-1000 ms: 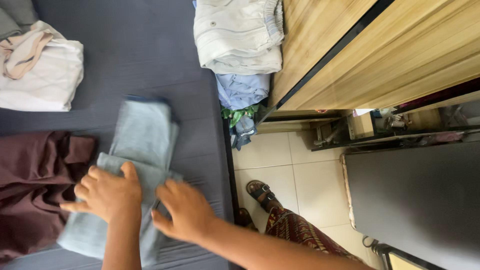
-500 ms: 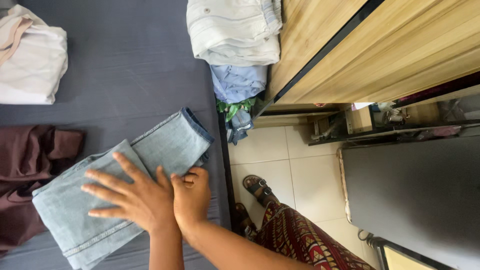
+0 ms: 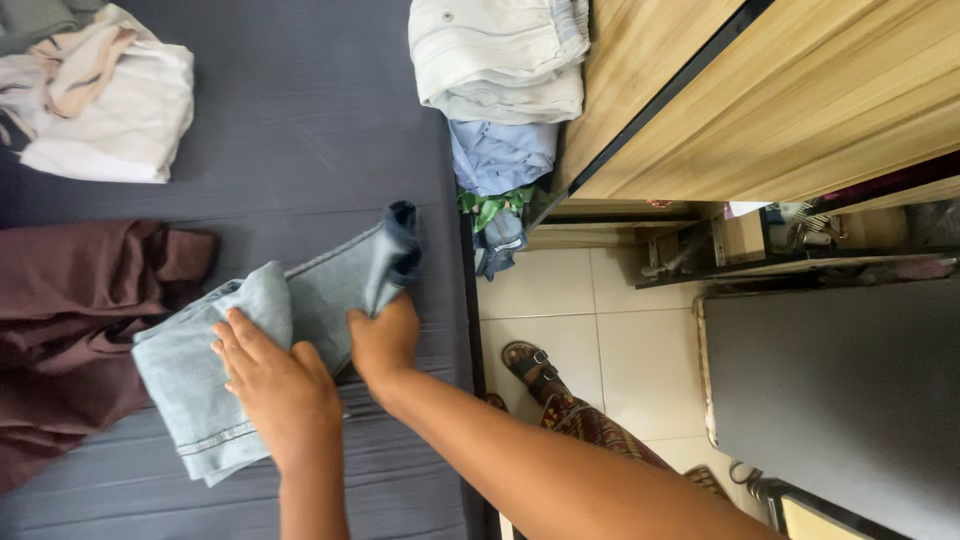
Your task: The person folds a pair of jeans and a pair of denim shorts by hand on a bed and places them into a wooden closet.
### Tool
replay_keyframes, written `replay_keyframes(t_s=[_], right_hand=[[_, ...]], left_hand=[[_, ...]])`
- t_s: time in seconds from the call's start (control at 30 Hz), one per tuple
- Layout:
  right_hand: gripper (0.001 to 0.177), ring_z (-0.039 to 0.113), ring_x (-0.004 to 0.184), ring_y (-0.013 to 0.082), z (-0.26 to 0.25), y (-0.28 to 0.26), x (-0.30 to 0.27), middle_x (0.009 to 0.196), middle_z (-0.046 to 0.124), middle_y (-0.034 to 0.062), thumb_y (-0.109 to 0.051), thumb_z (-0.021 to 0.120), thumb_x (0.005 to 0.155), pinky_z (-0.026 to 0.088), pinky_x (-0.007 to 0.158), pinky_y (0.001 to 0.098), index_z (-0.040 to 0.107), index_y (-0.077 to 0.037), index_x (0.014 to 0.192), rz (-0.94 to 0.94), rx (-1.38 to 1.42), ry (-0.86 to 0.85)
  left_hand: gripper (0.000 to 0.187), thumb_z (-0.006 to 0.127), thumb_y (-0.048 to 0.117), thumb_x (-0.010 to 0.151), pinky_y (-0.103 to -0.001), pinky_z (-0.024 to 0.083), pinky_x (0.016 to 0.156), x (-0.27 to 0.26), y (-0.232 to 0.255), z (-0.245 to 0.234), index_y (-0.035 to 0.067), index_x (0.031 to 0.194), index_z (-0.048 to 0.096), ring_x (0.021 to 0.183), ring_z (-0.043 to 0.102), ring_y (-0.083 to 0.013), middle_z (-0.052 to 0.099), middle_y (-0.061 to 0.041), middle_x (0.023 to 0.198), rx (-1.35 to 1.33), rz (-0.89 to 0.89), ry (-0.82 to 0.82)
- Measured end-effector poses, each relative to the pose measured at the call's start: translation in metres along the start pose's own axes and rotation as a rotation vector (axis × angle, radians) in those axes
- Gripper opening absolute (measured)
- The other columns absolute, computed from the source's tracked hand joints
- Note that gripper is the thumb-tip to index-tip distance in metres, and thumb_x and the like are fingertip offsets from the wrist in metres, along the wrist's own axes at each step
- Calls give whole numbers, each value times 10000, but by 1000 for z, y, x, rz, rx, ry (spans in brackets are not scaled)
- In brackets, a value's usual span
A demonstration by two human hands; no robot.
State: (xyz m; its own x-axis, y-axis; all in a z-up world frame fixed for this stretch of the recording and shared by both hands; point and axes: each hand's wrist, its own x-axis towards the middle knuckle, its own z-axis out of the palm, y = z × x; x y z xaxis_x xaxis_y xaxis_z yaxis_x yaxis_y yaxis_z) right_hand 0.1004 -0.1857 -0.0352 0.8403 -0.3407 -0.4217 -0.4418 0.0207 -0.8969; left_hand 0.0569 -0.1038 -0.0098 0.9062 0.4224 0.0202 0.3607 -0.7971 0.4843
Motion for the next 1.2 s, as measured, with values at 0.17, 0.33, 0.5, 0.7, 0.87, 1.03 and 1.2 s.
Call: replay_keyframes(t_s=[0.17, 0.33, 0.5, 0.7, 0.87, 1.03, 1.2], right_hand=[[457, 646, 1110, 453, -12, -20, -24, 1191, 654, 262, 48, 637, 795, 526, 930, 485, 513, 31, 1234, -309, -326, -86], [592, 555, 1323, 453, -13, -30, -41, 1524, 490, 276, 161, 496, 821, 476, 1100, 476, 444, -1, 1388, -728, -479, -261], [749, 461, 1413, 412, -1, -31, -54, 1606, 391, 233, 99, 565, 820, 440, 1094, 486, 386, -92, 1521, -866, -805, -395], [723, 323, 1536, 336, 15, -15, -63, 1635, 351, 181, -39, 589, 886, 311, 1202, 552, 371, -147, 1568, -1166, -1123, -405], [417, 243, 1629, 255, 24, -1, -62, 1743, 260, 122, -144, 568, 987, 220, 1326, 535, 452, -26, 1371, -1288, -1318, -676], [760, 179, 1549, 385, 38, 5, -64, 1647, 194, 267, -258, 563, 999, 165, 1256, 508, 247, 54, 1617, -848, -803, -849], [660, 218, 1562, 344, 49, 23, -69, 1679, 242, 200, -310, 498, 1016, 187, 1259, 469, 322, -80, 1610, -980, -1012, -746]], left_hand=[[655, 497, 78, 951, -522, 383, 1150, 5, -16, -41, -58, 1575, 352, 1390, 455, -514, 460, -368, 1530, -165, 82, 74], [646, 483, 121, 964, -506, 444, 1037, 14, -36, -73, 66, 1605, 429, 1213, 579, -478, 599, -321, 1349, -249, -203, -25], [541, 468, 69, 1009, -426, 473, 1012, 23, -54, -98, -17, 1543, 488, 1198, 629, -342, 639, -234, 1374, -535, -88, 183], [471, 425, 33, 983, -299, 477, 947, 25, -77, -118, -34, 1428, 563, 1067, 595, -191, 641, -124, 1211, -818, -148, 171], [465, 414, 42, 988, -297, 487, 957, 29, -100, -131, -61, 1413, 573, 1075, 620, -205, 651, -158, 1218, -852, -130, 146], [485, 413, 68, 910, -307, 550, 915, 37, -107, -146, -12, 1361, 572, 1052, 676, -196, 668, -121, 1207, -1118, -312, 91], [454, 419, 57, 974, -324, 505, 970, 37, -107, -136, -68, 1382, 575, 1088, 639, -225, 653, -156, 1216, -1044, -185, 104]])
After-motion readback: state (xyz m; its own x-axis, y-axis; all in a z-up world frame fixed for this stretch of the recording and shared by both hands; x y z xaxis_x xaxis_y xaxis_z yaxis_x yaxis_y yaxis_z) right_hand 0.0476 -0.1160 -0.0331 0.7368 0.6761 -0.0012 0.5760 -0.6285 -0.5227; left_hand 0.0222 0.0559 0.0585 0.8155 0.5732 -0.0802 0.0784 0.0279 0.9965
